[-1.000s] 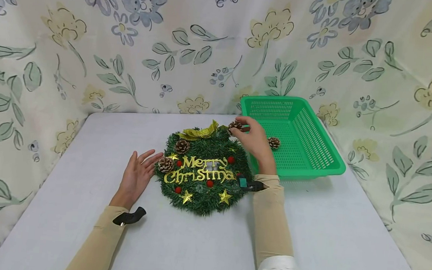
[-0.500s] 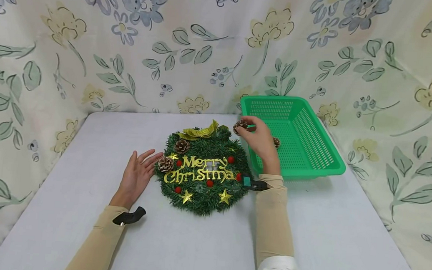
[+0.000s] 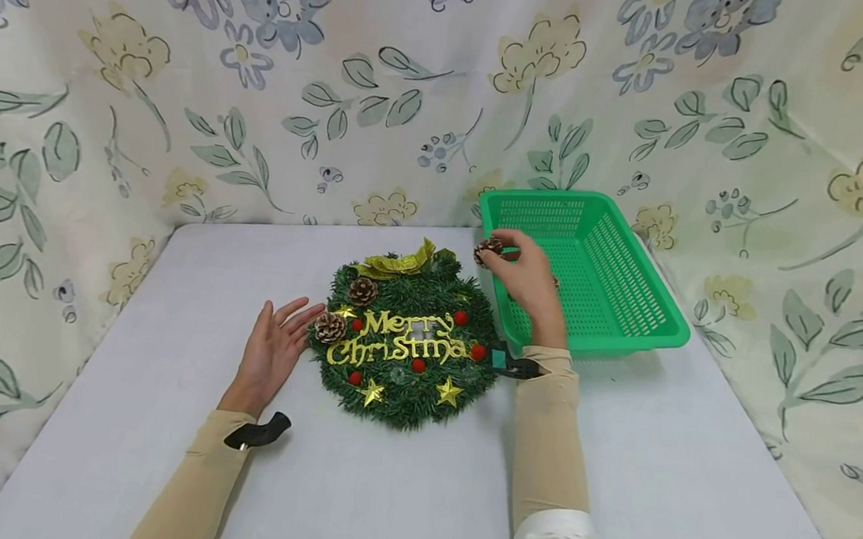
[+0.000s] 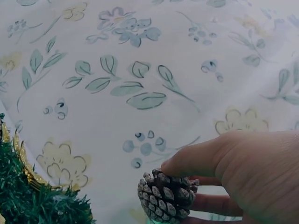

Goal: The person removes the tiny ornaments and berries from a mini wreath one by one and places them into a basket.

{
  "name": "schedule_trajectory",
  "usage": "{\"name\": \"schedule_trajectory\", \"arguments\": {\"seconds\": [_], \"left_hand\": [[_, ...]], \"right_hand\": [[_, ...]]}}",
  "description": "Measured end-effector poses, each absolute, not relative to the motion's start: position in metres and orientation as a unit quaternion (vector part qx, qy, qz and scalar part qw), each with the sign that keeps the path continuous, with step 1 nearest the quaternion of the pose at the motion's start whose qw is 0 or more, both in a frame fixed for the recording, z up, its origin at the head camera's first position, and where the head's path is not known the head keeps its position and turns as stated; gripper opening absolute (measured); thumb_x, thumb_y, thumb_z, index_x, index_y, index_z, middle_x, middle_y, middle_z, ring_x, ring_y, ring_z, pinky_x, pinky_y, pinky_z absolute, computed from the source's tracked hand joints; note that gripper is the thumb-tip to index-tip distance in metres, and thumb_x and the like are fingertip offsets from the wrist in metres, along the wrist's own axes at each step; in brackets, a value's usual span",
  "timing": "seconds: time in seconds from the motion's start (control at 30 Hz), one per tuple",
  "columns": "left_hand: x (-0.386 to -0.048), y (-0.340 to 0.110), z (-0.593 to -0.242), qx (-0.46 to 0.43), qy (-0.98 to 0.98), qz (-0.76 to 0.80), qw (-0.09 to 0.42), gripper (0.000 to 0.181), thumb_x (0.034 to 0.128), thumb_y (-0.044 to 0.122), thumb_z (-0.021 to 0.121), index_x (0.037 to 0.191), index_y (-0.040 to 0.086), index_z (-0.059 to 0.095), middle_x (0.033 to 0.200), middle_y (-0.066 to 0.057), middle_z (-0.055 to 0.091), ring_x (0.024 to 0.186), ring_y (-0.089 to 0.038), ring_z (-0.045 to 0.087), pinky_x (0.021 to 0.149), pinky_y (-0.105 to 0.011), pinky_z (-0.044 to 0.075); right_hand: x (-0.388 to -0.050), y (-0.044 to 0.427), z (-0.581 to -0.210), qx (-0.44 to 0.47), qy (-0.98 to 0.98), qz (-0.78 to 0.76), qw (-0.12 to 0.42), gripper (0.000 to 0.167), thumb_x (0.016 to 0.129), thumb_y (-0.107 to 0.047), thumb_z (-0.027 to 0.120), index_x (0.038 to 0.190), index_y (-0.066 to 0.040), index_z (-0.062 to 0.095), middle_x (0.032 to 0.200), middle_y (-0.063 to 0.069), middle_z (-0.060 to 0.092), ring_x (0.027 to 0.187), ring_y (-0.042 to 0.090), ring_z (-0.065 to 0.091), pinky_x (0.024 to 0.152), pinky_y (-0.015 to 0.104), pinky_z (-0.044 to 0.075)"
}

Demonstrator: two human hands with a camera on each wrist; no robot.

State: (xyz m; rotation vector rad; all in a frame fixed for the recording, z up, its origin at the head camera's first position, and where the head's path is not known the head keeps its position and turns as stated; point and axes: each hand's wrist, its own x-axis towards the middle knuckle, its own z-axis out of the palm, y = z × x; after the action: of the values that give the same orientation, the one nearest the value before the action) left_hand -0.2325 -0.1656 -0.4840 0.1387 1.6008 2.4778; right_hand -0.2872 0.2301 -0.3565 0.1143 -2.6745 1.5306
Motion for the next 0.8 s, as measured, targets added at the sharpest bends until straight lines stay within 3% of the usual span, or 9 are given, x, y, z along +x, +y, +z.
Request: {"name": "schedule_trajectory", "arguments": {"seconds": [0.27, 0.8], "left_hand": [[-0.2327, -0.1653, -0.4834, 0.045, 0.539, 0.836, 0.094, 0.076, 0.1086, 0.058, 0.015, 0.161, 0.003, 0.016, 0.165, -0.023, 0.029, 0.156, -0.028, 0.026, 0.131, -0.043, 0.007], [-0.233, -0.1662, -0.4844, 0.042, 0.54, 0.835, 0.095, 0.072, 0.1099, 0.054, 0.011, 0.161, 0.003, 0.016, 0.164, -0.022, 0.03, 0.156, -0.027, 0.025, 0.131, -0.043, 0.005]], "right_hand": [[-0.2856, 0.2334, -0.3572, 0.029, -0.863, 0.504, 0.032, 0.053, 0.1, -0.035, 0.065, 0.147, -0.014, 0.052, 0.146, 0.015, 0.052, 0.132, 0.036, 0.051, 0.094, 0.055, 0.051], [-0.285, 0.2396, -0.3567, 0.004, -0.863, 0.504, 0.034, 0.053, 0.101, -0.035, 0.063, 0.148, -0.015, 0.05, 0.149, 0.015, 0.051, 0.132, 0.033, 0.053, 0.092, 0.052, 0.052]]}}
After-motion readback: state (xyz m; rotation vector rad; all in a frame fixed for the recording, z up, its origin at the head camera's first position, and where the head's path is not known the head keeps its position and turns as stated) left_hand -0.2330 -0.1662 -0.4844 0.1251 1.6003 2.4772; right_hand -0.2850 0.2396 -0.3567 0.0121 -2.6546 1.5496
